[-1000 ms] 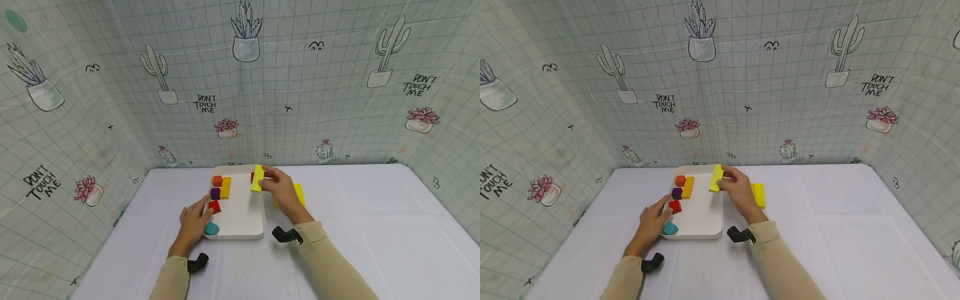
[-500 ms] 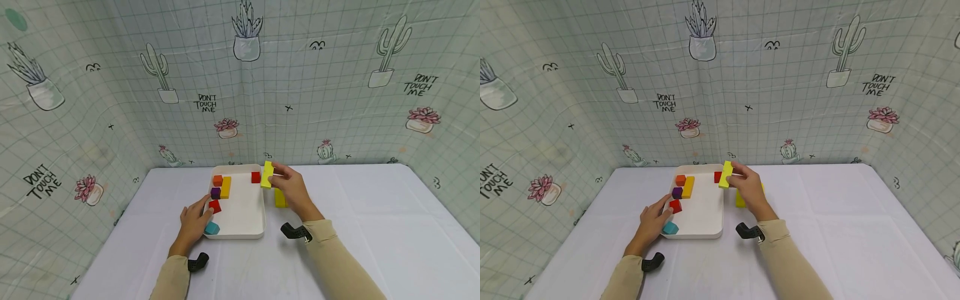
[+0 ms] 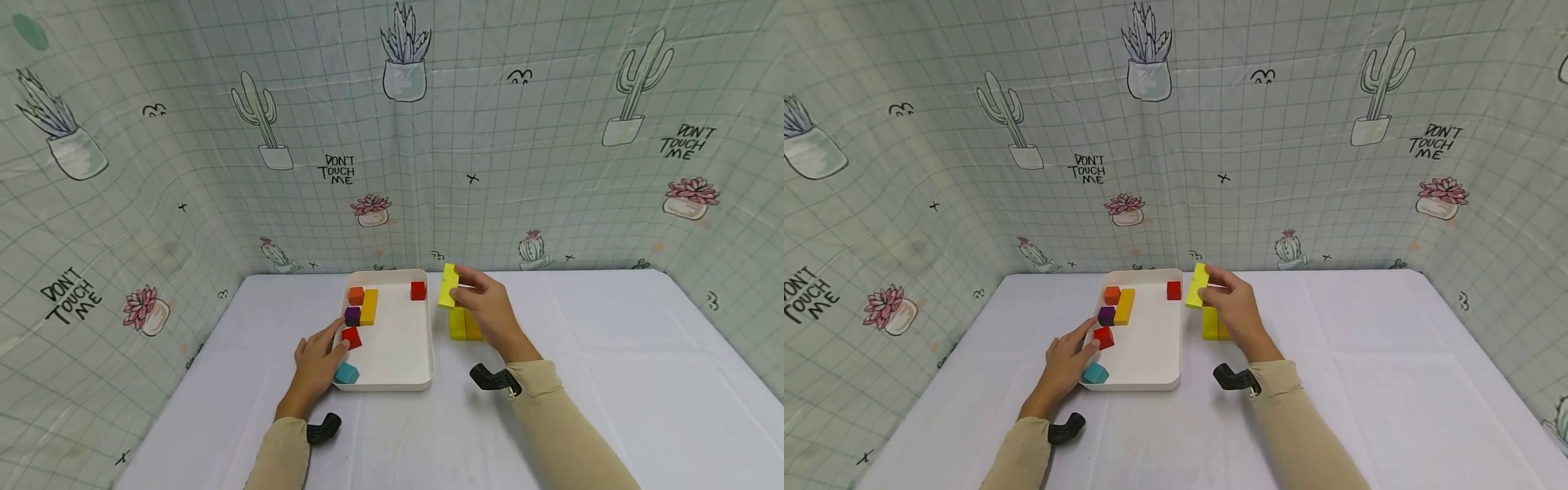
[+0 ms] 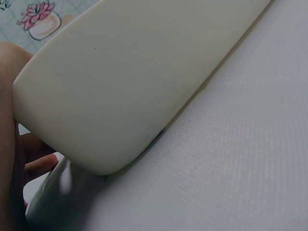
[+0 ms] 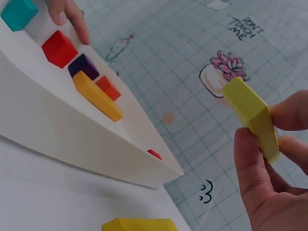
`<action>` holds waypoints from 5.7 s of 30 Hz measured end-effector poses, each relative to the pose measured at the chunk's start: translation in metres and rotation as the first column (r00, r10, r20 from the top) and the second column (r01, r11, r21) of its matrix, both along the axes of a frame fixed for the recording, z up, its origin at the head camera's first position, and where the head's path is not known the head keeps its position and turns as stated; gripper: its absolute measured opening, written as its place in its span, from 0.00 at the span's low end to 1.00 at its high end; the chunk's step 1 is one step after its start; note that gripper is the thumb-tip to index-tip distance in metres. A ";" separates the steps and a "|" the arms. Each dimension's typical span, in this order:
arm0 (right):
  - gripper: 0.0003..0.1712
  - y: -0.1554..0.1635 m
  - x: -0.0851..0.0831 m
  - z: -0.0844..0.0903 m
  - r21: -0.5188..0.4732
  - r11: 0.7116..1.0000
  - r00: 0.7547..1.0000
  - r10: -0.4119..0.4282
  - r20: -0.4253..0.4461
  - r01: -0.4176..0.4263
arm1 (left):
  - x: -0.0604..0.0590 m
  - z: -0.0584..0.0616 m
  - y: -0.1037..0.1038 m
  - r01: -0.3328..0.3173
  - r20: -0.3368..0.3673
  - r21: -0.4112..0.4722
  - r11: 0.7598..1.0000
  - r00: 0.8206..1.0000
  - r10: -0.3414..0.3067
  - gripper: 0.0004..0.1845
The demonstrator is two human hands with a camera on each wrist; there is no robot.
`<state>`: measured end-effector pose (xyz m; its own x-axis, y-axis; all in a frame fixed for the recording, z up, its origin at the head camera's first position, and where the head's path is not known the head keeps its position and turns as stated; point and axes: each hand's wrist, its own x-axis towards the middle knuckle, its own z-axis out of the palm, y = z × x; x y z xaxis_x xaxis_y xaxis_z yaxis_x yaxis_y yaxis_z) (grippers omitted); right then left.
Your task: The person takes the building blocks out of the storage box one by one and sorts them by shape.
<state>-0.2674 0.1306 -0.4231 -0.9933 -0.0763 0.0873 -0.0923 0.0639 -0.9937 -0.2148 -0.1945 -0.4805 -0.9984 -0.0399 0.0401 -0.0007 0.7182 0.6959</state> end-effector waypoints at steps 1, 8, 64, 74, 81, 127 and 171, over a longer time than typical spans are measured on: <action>0.30 0.001 0.000 0.000 0.003 1.000 1.000 -0.003 0.002 0.003 | 0.000 0.000 0.000 0.001 -0.001 -0.001 1.000 1.000 -0.001 0.29; 0.30 0.008 0.000 0.000 0.011 1.000 1.000 0.016 0.011 -0.016 | 0.000 0.000 0.000 -0.001 -0.002 -0.002 1.000 1.000 0.001 0.29; 0.33 0.095 0.003 -0.035 0.110 0.993 0.980 0.014 0.201 -0.036 | -0.001 0.002 0.000 -0.011 0.020 -0.001 1.000 1.000 0.011 0.30; 0.32 0.100 0.002 -0.041 0.136 0.991 0.969 -0.014 0.246 -0.020 | -0.002 0.003 -0.001 -0.002 0.015 0.000 1.000 1.000 0.002 0.30; 0.32 0.100 0.001 -0.043 0.184 0.983 0.967 -0.034 0.253 -0.013 | -0.001 0.003 -0.002 -0.010 0.030 -0.001 1.000 0.999 0.011 0.30; 0.30 0.093 0.002 -0.042 0.458 0.889 0.983 -0.060 0.175 -0.027 | -0.001 0.003 -0.001 -0.003 0.016 0.001 1.000 1.000 0.003 0.30; 0.26 0.089 0.002 -0.040 0.507 0.858 0.963 -0.200 0.179 0.084 | -0.002 0.000 -0.002 -0.007 0.025 -0.007 1.000 1.000 0.007 0.30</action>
<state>-0.2657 0.2196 -0.4635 -0.9854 0.0922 -0.1429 0.1700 0.5434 -0.8221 -0.2171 -0.1965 -0.4809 -0.9988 -0.0468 0.0155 -0.0232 0.7226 0.6909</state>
